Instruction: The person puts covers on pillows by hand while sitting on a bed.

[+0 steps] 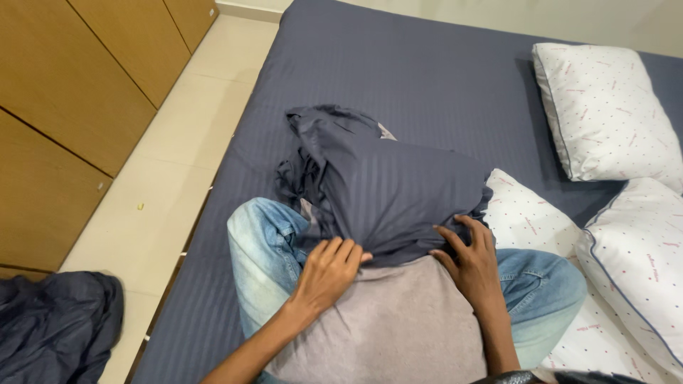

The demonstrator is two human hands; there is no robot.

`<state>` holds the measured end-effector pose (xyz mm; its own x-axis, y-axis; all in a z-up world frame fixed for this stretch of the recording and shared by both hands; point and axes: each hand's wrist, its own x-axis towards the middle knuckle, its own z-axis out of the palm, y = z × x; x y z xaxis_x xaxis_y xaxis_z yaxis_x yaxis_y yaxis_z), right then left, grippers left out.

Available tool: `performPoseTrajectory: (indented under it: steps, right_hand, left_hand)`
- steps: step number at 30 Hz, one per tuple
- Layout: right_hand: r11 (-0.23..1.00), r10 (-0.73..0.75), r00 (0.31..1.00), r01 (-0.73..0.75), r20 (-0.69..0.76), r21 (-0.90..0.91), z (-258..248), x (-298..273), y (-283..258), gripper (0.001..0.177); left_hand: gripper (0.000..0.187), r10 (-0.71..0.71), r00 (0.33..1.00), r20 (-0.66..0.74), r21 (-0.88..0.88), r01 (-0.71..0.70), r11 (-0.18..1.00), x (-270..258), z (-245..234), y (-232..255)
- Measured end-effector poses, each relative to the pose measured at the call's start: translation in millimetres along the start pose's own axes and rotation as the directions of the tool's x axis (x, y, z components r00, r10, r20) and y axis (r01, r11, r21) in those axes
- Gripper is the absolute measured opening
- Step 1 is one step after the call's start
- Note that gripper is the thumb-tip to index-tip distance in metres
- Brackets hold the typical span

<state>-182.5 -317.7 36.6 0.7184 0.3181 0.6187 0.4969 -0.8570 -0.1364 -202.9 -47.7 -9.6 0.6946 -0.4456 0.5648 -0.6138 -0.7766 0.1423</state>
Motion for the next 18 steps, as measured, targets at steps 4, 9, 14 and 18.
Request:
performPoseTrajectory:
  steps: [4,9,14,18]
  right_hand:
    - [0.996,0.007,1.0,-0.008,0.011,0.092,4.5,-15.5,-8.6,0.027]
    - [0.917,0.366,0.927,-0.374,0.075,0.141,22.6,-53.8,3.3,0.014]
    - [0.991,0.09,0.98,-0.07,-0.179,0.113,6.8,-69.9,-3.7,0.031]
    - [0.989,0.139,0.975,-0.127,-0.171,0.078,-1.8,-93.5,-13.2,0.029]
  left_hand:
    - [0.032,-0.115,0.992,0.044,-0.206,0.122,0.971,-7.6,-15.6,-4.4]
    - [0.078,-0.15,0.966,-0.212,-0.201,0.107,0.974,12.9,-47.0,-28.2]
    - [0.053,-0.175,0.981,0.089,-0.407,0.196,0.892,13.9,-25.9,-49.8]
    - [0.025,-0.002,1.0,0.009,-0.258,0.004,0.966,-10.1,-12.6,-38.6]
